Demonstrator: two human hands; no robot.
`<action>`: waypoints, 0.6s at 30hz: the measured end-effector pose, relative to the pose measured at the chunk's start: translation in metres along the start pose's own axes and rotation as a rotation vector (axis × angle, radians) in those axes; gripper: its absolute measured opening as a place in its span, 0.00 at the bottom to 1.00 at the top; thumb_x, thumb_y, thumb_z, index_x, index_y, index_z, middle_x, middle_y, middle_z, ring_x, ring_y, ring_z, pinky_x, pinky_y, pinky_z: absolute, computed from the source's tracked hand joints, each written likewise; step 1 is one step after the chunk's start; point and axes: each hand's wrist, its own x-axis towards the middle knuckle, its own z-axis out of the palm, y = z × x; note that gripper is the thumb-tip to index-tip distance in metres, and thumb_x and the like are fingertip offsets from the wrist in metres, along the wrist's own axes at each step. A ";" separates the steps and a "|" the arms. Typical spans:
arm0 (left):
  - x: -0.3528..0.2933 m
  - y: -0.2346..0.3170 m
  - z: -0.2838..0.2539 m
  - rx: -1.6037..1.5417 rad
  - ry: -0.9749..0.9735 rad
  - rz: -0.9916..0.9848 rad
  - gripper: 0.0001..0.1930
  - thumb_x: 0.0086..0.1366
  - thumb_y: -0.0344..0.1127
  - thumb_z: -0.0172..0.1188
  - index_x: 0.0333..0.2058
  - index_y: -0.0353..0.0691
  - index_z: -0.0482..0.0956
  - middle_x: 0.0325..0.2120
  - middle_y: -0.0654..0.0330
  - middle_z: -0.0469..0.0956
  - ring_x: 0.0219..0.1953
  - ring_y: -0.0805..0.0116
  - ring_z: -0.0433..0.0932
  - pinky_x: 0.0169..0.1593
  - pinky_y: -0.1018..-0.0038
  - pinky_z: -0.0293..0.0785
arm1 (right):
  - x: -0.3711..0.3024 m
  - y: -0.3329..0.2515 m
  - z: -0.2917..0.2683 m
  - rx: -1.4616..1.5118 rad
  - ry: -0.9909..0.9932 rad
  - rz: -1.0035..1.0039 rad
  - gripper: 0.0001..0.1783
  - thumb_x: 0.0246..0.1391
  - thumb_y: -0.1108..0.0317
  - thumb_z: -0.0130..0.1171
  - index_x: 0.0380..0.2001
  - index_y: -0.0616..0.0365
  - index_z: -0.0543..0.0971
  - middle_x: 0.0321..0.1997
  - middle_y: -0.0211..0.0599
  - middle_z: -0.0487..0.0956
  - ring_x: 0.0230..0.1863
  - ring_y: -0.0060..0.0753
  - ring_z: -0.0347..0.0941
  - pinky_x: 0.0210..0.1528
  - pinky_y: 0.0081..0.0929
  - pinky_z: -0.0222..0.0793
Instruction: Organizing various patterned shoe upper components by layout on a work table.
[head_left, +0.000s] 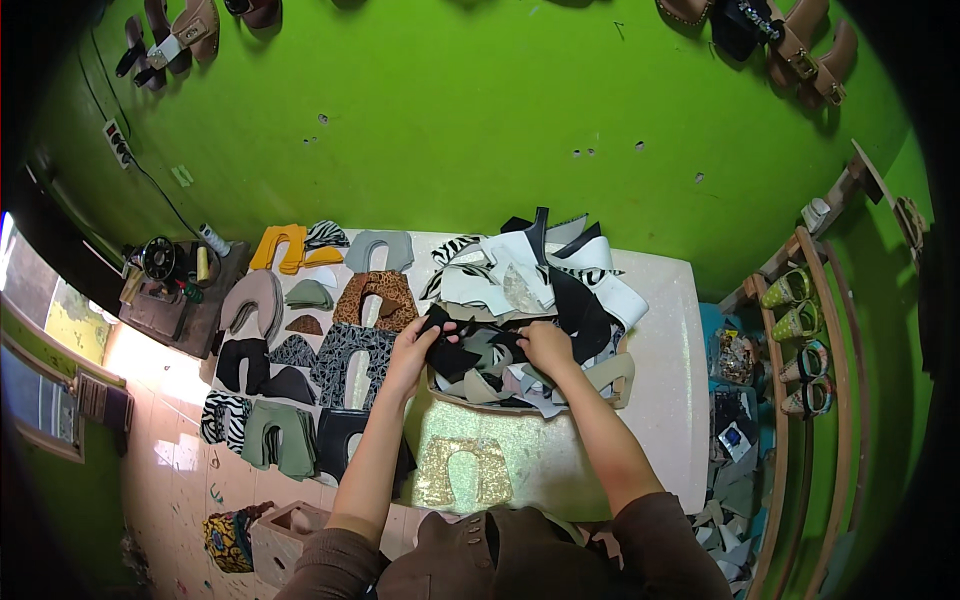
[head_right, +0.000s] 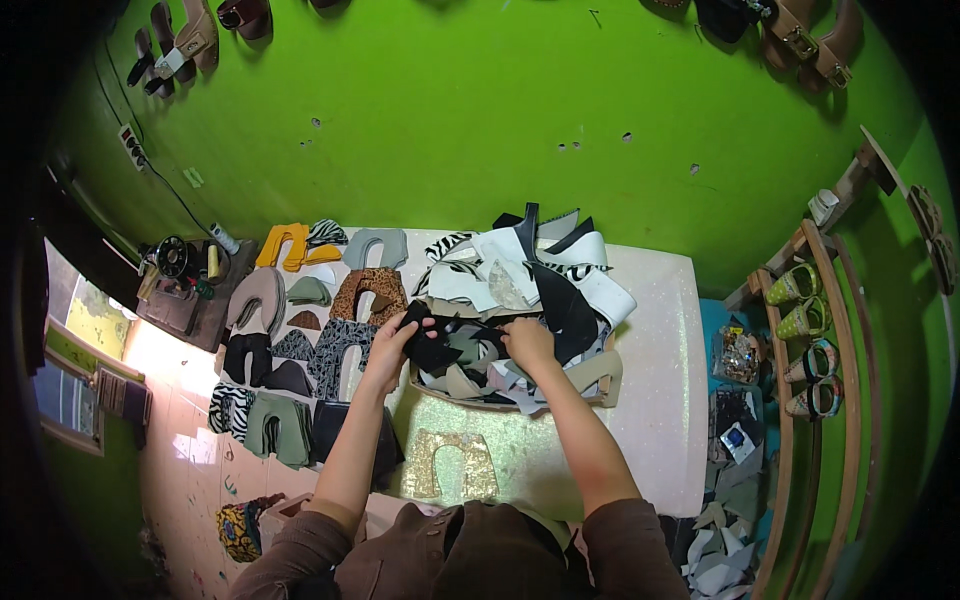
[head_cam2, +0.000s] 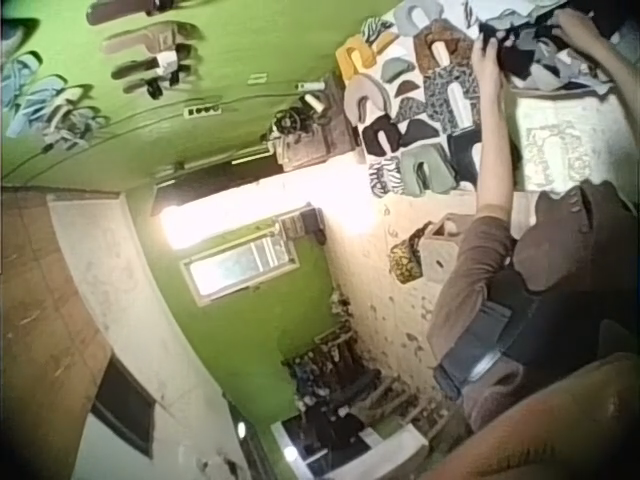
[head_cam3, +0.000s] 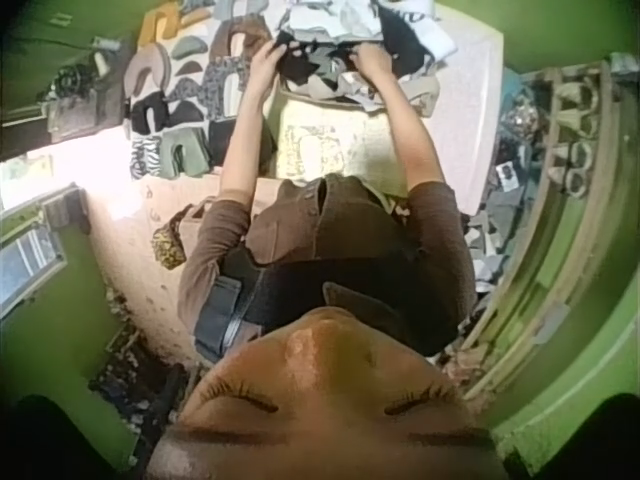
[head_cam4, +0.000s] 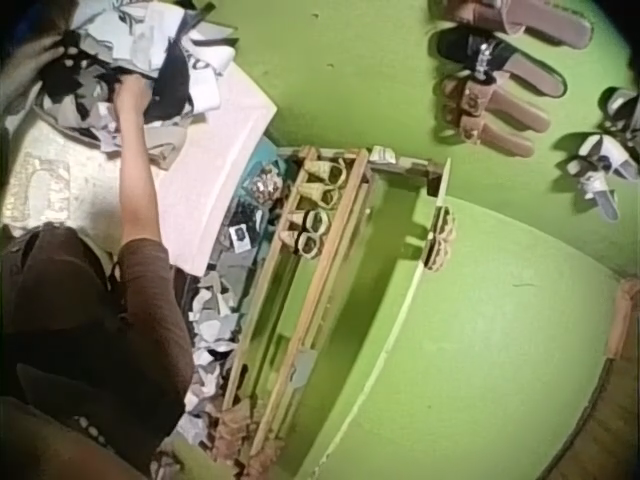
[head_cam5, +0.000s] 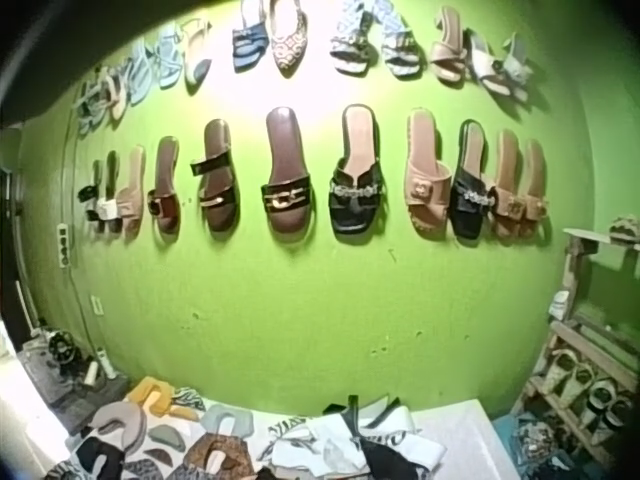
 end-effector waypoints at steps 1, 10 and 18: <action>0.001 0.000 0.002 -0.001 -0.005 -0.006 0.12 0.65 0.28 0.46 0.45 0.31 0.69 0.38 0.55 0.76 0.38 0.68 0.77 0.42 0.74 0.76 | -0.005 -0.002 -0.009 -0.028 -0.035 0.036 0.09 0.47 0.63 0.56 0.31 0.52 0.81 0.31 0.40 0.78 0.38 0.43 0.74 0.40 0.38 0.70; 0.000 0.003 0.014 0.014 -0.019 -0.019 0.11 0.65 0.28 0.46 0.44 0.31 0.70 0.38 0.56 0.77 0.38 0.70 0.77 0.41 0.74 0.76 | -0.020 0.012 -0.043 0.249 0.180 -0.112 0.10 0.49 0.64 0.55 0.31 0.55 0.81 0.33 0.39 0.79 0.34 0.46 0.74 0.36 0.35 0.70; -0.001 0.002 0.020 -0.009 -0.053 0.000 0.11 0.65 0.27 0.45 0.45 0.31 0.68 0.39 0.54 0.76 0.39 0.67 0.77 0.42 0.72 0.77 | -0.026 0.000 -0.096 0.611 0.392 -0.150 0.10 0.49 0.71 0.56 0.33 0.66 0.78 0.31 0.45 0.78 0.29 0.38 0.75 0.32 0.23 0.68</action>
